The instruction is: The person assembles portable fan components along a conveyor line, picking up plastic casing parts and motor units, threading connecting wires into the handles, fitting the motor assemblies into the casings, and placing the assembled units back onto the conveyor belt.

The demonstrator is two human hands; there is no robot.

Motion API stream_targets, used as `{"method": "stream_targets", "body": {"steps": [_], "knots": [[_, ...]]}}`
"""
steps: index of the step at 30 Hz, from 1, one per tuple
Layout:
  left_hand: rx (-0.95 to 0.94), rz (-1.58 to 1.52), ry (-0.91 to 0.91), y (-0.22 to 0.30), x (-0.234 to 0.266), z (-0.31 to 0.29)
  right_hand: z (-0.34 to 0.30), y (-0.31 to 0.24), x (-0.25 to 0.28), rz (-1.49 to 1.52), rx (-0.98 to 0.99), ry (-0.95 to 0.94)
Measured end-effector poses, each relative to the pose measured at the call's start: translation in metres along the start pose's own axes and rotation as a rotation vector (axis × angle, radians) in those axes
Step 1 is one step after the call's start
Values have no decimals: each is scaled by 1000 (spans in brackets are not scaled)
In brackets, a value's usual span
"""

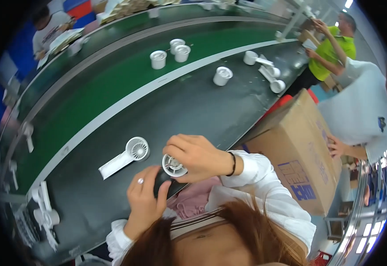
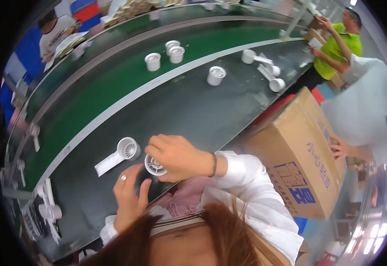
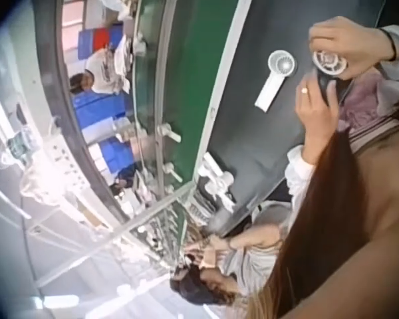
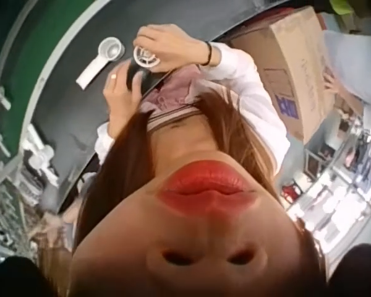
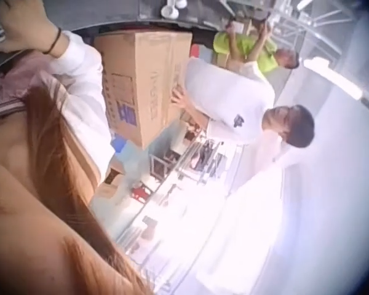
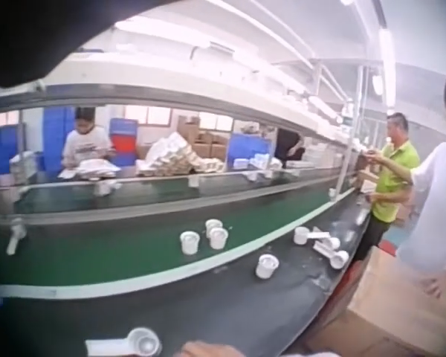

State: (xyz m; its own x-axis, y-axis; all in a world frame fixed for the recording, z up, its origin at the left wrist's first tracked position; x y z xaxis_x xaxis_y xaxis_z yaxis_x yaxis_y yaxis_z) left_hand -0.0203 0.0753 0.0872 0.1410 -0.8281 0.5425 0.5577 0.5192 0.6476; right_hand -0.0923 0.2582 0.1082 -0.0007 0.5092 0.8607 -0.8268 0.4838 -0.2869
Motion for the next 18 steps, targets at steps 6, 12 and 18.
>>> {"method": "stream_targets", "body": {"steps": [6,12,18], "knots": [[217,-125,28,-3,3,-9,6,-4,-10,299,68,76],[415,-490,100,-20,4,-9,11,9,-2,453,128,73],[682,-960,7,-20,15,-3,15,14,0,509,88,95]]}}
Point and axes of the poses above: each hand's wrist, its own z-axis towards the middle knuckle, its own x-axis out of the back of the hand, y = z × x, the point moved 1 cm from there along z, towards the middle knuckle, and after that the axes turned 5 degrees about -z, right-handed, at the moved point
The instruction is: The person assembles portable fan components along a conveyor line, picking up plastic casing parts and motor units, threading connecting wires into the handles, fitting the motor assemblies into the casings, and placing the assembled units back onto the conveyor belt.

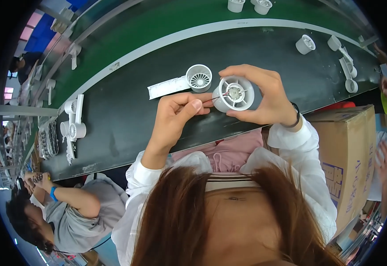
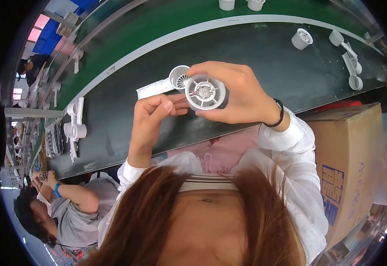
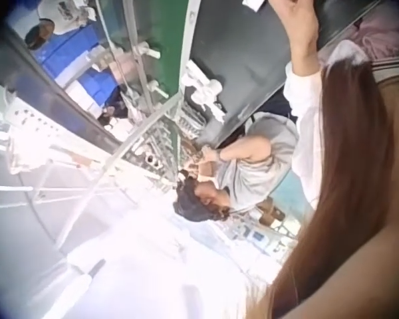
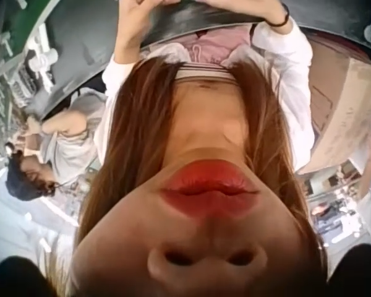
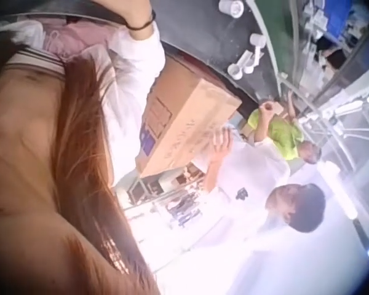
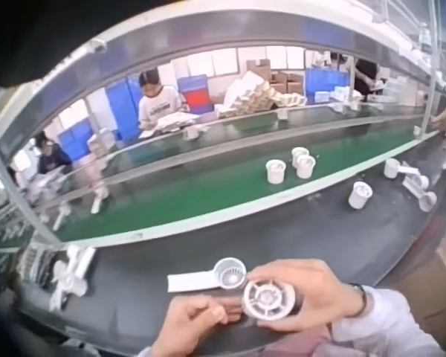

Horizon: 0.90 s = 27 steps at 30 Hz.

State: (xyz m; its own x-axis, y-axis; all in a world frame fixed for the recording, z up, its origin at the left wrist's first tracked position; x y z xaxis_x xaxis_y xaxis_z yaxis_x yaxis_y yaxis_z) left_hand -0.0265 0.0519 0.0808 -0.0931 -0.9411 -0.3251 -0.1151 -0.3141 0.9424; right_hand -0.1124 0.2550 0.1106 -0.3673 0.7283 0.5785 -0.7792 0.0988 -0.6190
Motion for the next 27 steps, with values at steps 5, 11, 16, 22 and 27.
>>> {"method": "stream_targets", "body": {"steps": [5,11,16,22,27], "knots": [[-88,-102,-23,-1,0,-1,-6,6,-7,77,59,73],[-143,-126,-51,3,-4,-4,-6,-1,-4,13,182,131],[-90,-138,-36,1,-1,-3,-9,4,-5,5,193,136],[-39,-226,-24,-1,-4,-4,-14,10,-6,114,224,131],[-19,-258,10,-1,-3,-4,-13,8,-9,170,159,143]]}}
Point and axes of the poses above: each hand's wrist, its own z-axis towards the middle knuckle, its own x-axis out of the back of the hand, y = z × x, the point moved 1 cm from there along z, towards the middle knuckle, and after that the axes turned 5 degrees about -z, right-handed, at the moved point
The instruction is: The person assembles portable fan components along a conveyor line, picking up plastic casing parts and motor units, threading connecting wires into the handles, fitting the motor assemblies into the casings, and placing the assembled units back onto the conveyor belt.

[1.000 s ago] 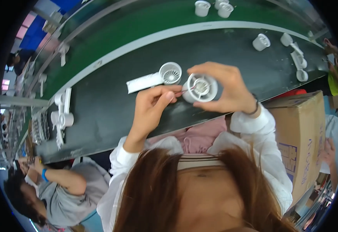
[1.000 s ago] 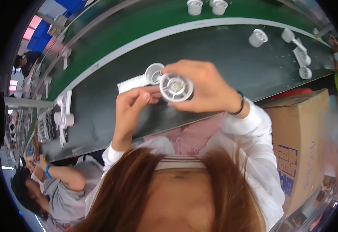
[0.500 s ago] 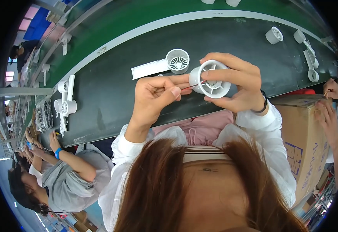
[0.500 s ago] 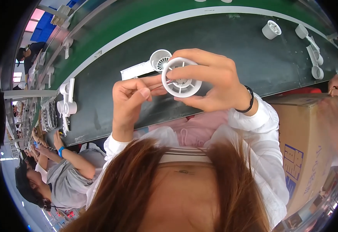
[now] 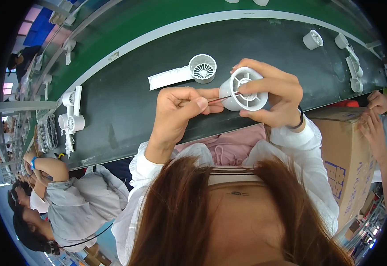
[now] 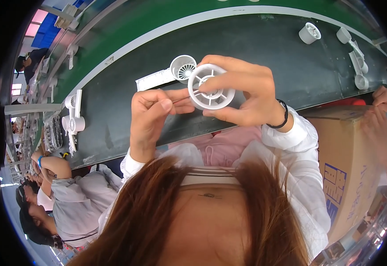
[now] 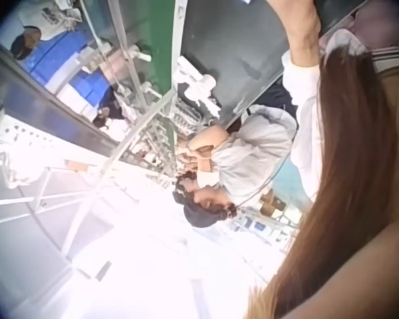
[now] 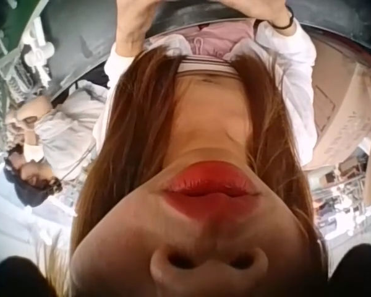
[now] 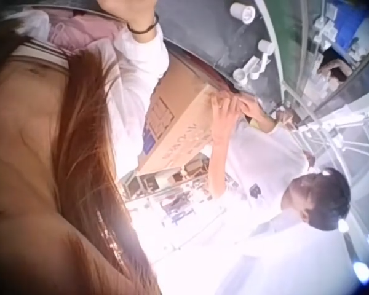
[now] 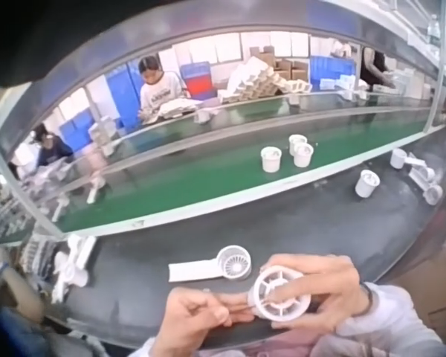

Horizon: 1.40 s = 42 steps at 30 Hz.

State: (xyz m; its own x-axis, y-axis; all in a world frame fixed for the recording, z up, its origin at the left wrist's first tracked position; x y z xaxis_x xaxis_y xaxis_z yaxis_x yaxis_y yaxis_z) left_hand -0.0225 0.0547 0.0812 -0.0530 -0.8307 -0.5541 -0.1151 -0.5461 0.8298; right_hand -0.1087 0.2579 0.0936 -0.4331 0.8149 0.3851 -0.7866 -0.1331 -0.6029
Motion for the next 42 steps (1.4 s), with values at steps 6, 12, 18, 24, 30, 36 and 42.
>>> {"method": "stream_targets", "body": {"steps": [6,12,18,24,30,36,42], "knots": [[-23,-4,-28,1,-1,2,-3,0,1,-169,106,2],[-49,-55,-41,-2,-3,9,-1,-1,1,-300,129,38],[-421,1048,183,-7,-7,7,-3,-1,-5,-465,197,-32],[-453,1493,238,-6,-4,8,6,-1,-14,-477,238,-122],[-659,1430,153,14,28,11,18,6,-1,-523,66,-153],[-457,1700,44,23,80,28,38,21,8,-582,-79,-273],[-435,1660,-44,18,90,36,49,28,-7,-743,99,-445]]}}
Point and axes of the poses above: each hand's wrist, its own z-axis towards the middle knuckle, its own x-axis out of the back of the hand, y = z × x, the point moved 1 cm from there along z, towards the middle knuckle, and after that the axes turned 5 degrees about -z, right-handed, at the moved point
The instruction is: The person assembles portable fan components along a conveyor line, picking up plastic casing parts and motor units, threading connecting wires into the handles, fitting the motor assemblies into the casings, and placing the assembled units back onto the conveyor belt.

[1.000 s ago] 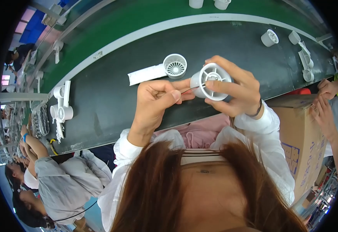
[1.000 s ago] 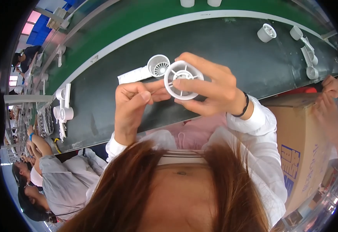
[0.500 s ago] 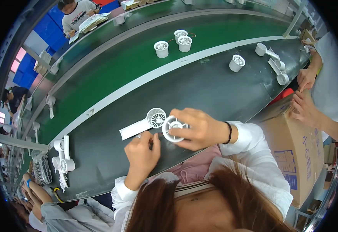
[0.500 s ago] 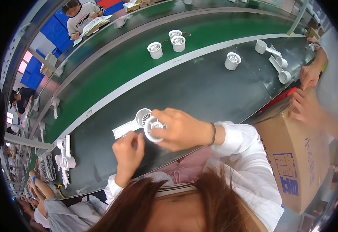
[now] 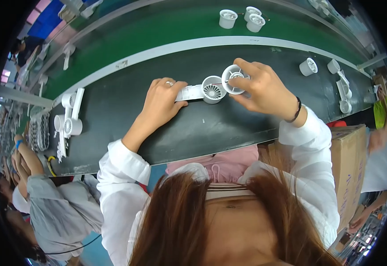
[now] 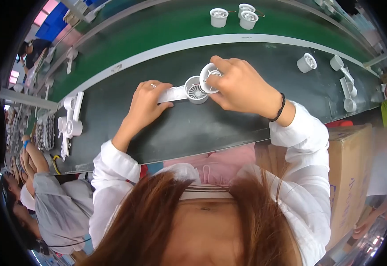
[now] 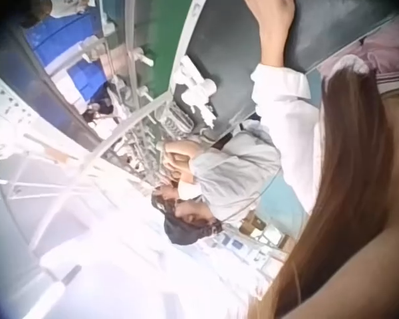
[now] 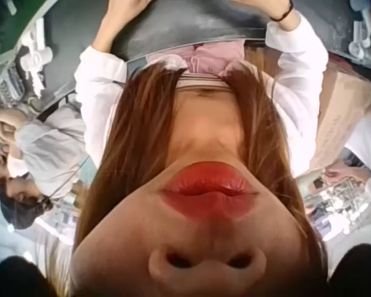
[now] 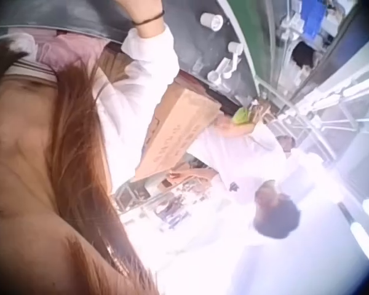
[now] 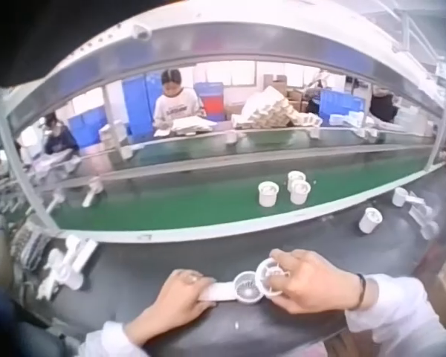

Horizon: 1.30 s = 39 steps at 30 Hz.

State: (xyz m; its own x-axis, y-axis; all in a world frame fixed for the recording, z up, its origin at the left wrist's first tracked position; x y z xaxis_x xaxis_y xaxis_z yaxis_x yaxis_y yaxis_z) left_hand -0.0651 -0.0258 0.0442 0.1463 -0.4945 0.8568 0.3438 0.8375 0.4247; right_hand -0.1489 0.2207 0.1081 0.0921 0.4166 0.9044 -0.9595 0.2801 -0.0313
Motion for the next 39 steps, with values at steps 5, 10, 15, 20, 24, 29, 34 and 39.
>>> {"method": "stream_targets", "body": {"steps": [5,10,15,20,24,29,34,39], "knots": [[-28,-25,38,2,-5,-5,15,-8,-3,-7,117,-115],[-57,-137,91,10,-10,-3,24,-8,-11,4,213,-158],[-83,-237,80,17,-24,4,29,-10,-16,38,268,-134],[80,-469,20,14,-36,11,30,-3,-19,117,231,-206],[221,-512,31,13,-38,10,27,18,-23,473,27,-71],[205,-428,105,15,-45,9,17,19,-32,519,-32,-37],[185,-526,246,20,-57,0,2,6,-59,809,-307,95],[171,-423,266,22,-51,-1,-11,0,-75,922,-378,255]]}}
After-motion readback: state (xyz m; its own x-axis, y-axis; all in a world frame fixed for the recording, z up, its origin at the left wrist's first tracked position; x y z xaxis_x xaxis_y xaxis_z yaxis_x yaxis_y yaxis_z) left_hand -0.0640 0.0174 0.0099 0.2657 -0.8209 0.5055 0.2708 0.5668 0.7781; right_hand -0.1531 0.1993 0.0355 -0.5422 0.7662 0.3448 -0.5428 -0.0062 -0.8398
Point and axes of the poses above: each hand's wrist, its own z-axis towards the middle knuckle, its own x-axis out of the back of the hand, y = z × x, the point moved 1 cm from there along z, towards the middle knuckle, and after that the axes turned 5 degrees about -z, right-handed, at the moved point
